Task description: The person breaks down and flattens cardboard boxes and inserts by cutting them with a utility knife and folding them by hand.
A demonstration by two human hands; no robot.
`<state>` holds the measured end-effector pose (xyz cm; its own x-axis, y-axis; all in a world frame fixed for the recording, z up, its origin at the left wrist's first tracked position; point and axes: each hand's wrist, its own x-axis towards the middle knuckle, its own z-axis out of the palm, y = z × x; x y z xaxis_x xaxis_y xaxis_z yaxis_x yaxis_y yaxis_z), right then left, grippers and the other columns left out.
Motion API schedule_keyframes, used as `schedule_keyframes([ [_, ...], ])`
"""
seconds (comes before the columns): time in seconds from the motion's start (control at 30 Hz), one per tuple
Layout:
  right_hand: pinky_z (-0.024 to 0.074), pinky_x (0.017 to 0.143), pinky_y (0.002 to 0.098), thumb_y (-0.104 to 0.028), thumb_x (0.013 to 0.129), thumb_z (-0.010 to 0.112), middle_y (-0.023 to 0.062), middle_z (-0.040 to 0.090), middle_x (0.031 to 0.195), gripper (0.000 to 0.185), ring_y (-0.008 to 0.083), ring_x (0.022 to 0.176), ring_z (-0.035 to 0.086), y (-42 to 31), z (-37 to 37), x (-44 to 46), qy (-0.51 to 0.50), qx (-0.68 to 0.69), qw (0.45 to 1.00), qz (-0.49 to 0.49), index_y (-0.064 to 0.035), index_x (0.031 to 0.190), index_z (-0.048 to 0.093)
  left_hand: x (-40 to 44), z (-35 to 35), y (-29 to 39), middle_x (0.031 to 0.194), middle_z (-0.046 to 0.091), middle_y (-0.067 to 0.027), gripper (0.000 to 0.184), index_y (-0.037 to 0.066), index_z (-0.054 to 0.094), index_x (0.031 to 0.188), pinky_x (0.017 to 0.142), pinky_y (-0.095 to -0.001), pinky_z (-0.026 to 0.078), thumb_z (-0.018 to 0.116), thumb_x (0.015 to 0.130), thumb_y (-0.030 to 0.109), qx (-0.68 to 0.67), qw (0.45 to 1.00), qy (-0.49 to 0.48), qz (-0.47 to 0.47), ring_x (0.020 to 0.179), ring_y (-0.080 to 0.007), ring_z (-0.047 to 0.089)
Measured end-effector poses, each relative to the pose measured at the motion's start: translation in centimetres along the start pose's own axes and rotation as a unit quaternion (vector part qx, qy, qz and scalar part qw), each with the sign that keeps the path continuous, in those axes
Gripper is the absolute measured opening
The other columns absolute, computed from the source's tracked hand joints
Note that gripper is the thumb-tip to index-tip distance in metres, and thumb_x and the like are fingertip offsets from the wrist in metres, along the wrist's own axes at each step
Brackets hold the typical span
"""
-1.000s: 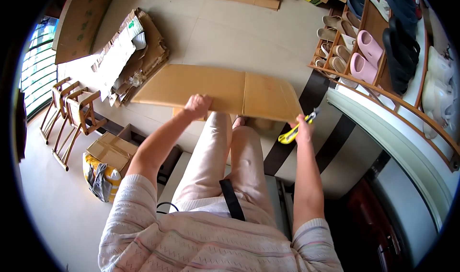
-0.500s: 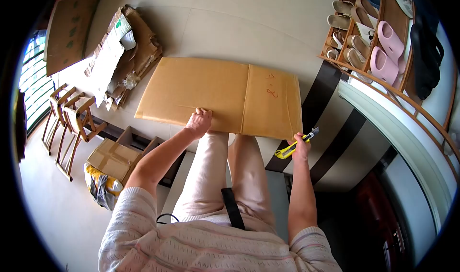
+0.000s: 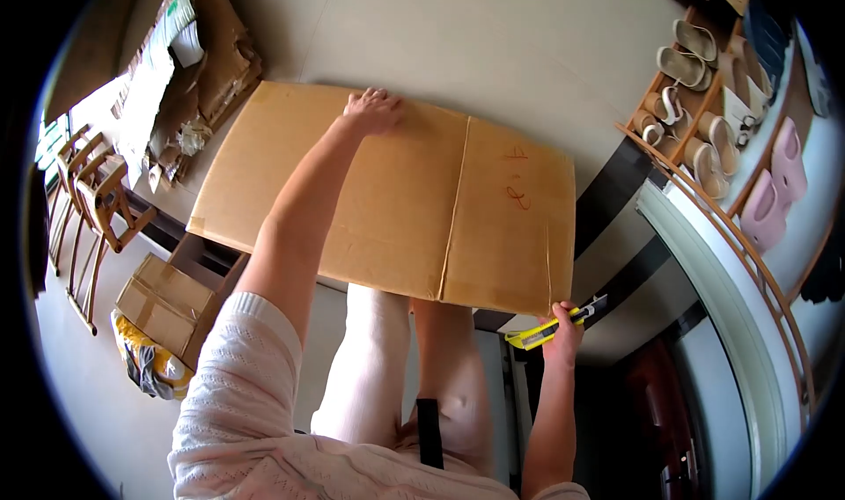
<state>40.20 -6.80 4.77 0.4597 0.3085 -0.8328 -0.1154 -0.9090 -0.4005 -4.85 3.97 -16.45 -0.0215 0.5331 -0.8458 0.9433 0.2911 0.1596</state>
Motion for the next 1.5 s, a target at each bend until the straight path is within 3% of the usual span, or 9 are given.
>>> schedule_keyframes([
  [0.2, 0.0493, 0.063, 0.0362, -0.003, 0.077, 0.061, 0.0030, 0.054, 0.083, 0.014, 0.0181, 0.076, 0.055, -2.2, -0.3, -1.7, 0.006, 0.011, 1.000, -0.002, -0.0111, 0.086, 0.053, -1.7, 3.5, -0.2, 0.133, 0.037, -0.0056, 0.045, 0.015, 0.043, 0.127, 0.102, -0.0439, 0.020, 0.032, 0.088, 0.035, -0.042, 0.994, 0.102, -0.001, 0.126, -0.0188, 0.028],
  [0.33, 0.0493, 0.062, 0.0362, -0.001, 0.078, 0.059, 0.0033, 0.055, 0.082, 0.012, 0.0190, 0.074, 0.056, -4.0, -1.1, -4.8, 0.046, -0.032, 0.998, 0.000, -0.0108, 0.084, 0.054, -4.4, 2.2, 0.1, 0.127, 0.044, -0.0067, 0.039, 0.011, 0.050, 0.118, 0.100, -0.0402, 0.027, 0.036, 0.088, 0.031, -0.064, 0.997, 0.040, 0.022, 0.123, -0.0207, 0.033],
  [0.6, 0.0476, 0.060, 0.0348, -0.001, 0.078, 0.058, 0.0031, 0.056, 0.081, 0.011, 0.0179, 0.072, 0.056, -4.2, 0.5, -5.1, 0.045, 0.000, 0.999, 0.001, -0.0104, 0.084, 0.055, -2.8, 2.7, -0.4, 0.126, 0.046, -0.0067, 0.041, 0.009, 0.050, 0.118, 0.101, -0.0358, 0.029, 0.039, 0.087, 0.033, -0.089, 0.988, 0.111, 0.052, 0.122, -0.0217, 0.035],
  [0.87, 0.0499, 0.065, 0.0391, -0.002, 0.077, 0.059, 0.0042, 0.052, 0.084, 0.014, 0.0187, 0.077, 0.054, -4.0, 2.1, -3.1, 0.046, -0.004, 0.999, -0.006, -0.0100, 0.087, 0.053, -3.6, 0.7, -3.7, 0.140, 0.029, -0.0056, 0.065, 0.011, 0.039, 0.131, 0.106, -0.0389, 0.015, 0.039, 0.082, 0.054, -0.036, 0.996, 0.076, 0.014, 0.130, -0.0204, 0.022],
  [1.07, 0.0499, 0.068, 0.0445, -0.004, 0.076, 0.062, 0.0039, 0.051, 0.089, 0.016, 0.0213, 0.083, 0.054, -4.6, 3.0, -1.1, 0.040, -0.018, 0.999, 0.000, -0.0099, 0.088, 0.053, -17.5, -1.7, -9.9, 0.143, 0.020, -0.0120, 0.100, 0.013, 0.029, 0.137, 0.104, -0.0498, 0.015, 0.062, 0.059, 0.067, -0.001, 0.995, -0.021, 0.101, 0.133, -0.0312, 0.013],
  [1.13, 0.0500, 0.068, 0.0450, -0.004, 0.076, 0.062, 0.0043, 0.051, 0.091, 0.016, 0.0219, 0.083, 0.054, -5.0, 3.6, -0.9, 0.033, -0.015, 0.999, 0.004, -0.0101, 0.087, 0.053, -23.9, -3.8, -8.8, 0.142, 0.021, -0.0164, 0.098, 0.012, 0.029, 0.137, 0.104, -0.0487, 0.019, 0.070, 0.058, 0.055, 0.057, 0.988, -0.044, 0.136, 0.132, -0.0337, 0.016],
  [1.23, 0.0511, 0.068, 0.0468, -0.004, 0.076, 0.062, 0.0057, 0.051, 0.094, 0.016, 0.0235, 0.085, 0.054, -5.8, 4.4, -0.3, 0.024, -0.003, 1.000, -0.001, -0.0096, 0.088, 0.054, -25.4, -0.9, -9.1, 0.132, 0.036, -0.0177, 0.073, 0.010, 0.040, 0.129, 0.099, -0.0448, 0.029, 0.069, 0.063, 0.021, 0.095, 0.975, 0.157, 0.124, 0.124, -0.0346, 0.032],
  [1.4, 0.0559, 0.064, 0.0402, -0.007, 0.077, 0.063, 0.0083, 0.052, 0.092, 0.018, 0.0239, 0.073, 0.058, -11.0, 8.4, 3.0, -0.019, -0.010, 0.996, -0.087, -0.0095, 0.092, 0.054, -19.0, -3.9, -9.6, 0.098, 0.056, -0.0094, 0.042, 0.009, 0.056, 0.107, 0.080, -0.0403, 0.043, 0.057, 0.065, 0.005, 0.025, 0.953, 0.270, 0.137, 0.098, -0.0279, 0.052],
  [1.5, 0.0528, 0.056, 0.0355, -0.018, 0.082, 0.062, 0.0089, 0.057, 0.084, 0.021, 0.0239, 0.065, 0.061, -15.1, 11.1, 6.8, -0.055, -0.021, 0.992, -0.109, -0.0118, 0.100, 0.053, -15.4, -8.7, -8.5, 0.085, 0.060, -0.0056, 0.034, 0.016, 0.061, 0.099, 0.071, -0.0392, 0.046, 0.056, 0.067, 0.007, 0.045, 0.980, 0.172, 0.085, 0.086, -0.0263, 0.057],
])
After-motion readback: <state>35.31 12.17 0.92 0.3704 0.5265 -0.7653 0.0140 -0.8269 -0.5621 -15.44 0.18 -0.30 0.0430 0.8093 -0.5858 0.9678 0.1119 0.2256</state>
